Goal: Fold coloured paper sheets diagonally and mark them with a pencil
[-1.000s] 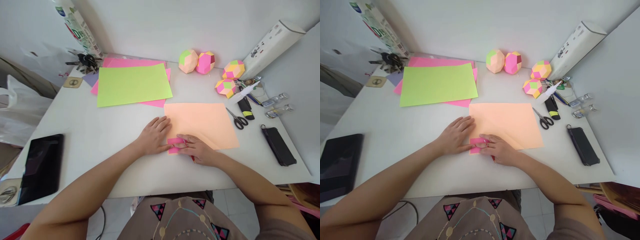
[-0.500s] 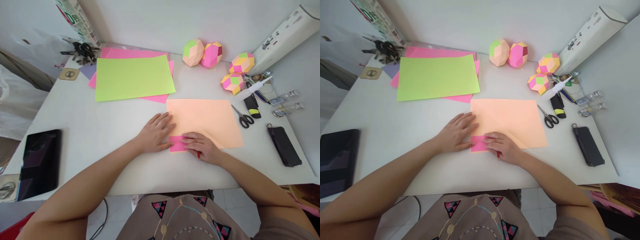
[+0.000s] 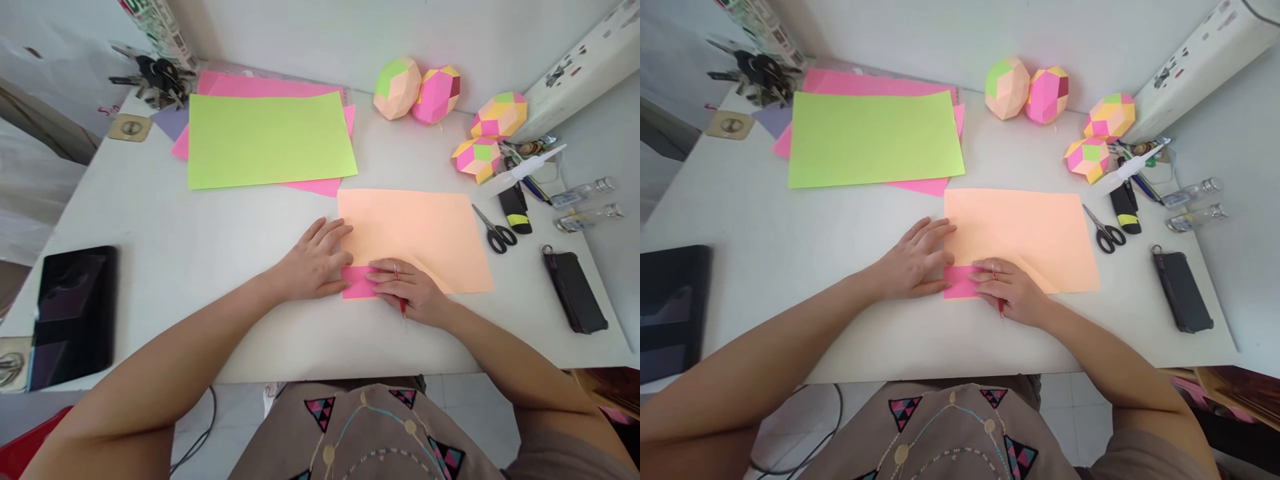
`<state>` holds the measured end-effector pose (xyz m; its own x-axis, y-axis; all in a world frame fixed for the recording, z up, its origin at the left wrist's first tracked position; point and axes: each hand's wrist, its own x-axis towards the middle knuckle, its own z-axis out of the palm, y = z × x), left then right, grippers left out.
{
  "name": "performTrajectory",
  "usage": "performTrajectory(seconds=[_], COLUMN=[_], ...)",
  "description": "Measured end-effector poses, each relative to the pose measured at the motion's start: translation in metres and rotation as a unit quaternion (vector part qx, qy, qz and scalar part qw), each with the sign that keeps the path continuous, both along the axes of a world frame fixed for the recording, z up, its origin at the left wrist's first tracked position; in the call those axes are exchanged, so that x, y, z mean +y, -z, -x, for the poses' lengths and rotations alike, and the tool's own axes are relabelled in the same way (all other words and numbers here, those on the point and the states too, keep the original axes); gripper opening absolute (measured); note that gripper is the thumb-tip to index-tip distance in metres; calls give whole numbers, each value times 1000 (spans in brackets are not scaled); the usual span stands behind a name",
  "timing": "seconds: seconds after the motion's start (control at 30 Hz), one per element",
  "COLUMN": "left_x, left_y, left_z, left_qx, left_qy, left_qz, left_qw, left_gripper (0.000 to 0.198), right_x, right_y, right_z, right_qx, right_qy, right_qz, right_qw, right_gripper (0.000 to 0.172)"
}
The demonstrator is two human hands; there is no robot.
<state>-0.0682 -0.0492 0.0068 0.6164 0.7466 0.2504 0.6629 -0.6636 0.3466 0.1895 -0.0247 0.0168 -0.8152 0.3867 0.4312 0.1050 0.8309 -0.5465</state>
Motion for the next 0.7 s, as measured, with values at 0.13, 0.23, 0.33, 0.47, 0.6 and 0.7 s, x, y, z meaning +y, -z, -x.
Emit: performTrajectory(seconds=[0.13,0.23,0.33,0.47,0.6,0.7], left_x=[0,0,0,1,0,0], left_y=[0,1,1,1,0,0], left_z=[0,0,1,1,0,0], left_qx=[1,5,8,8,6,1], left_qy=[0,0,3,4,1,1], left_qz=[0,-4,-10,-2,-1,4], left_qw=[1000,1000,1000,1000,1000,1000], left_gripper=[30,31,33,31,30,29], right_x=[0,0,1,1,0,0], right_y=[0,1,2,2,2,1], right_z=[0,0,0,0,0,0], right_qx=[-1,-6,-3,-2,-6,-11], right_qy=[-1,0,-2,-2,1,4], right_qz=[6,8,7,9,15,19], right_qw=[1000,1000,1000,1000,1000,1000], right_gripper=[21,21,21,22,22,21])
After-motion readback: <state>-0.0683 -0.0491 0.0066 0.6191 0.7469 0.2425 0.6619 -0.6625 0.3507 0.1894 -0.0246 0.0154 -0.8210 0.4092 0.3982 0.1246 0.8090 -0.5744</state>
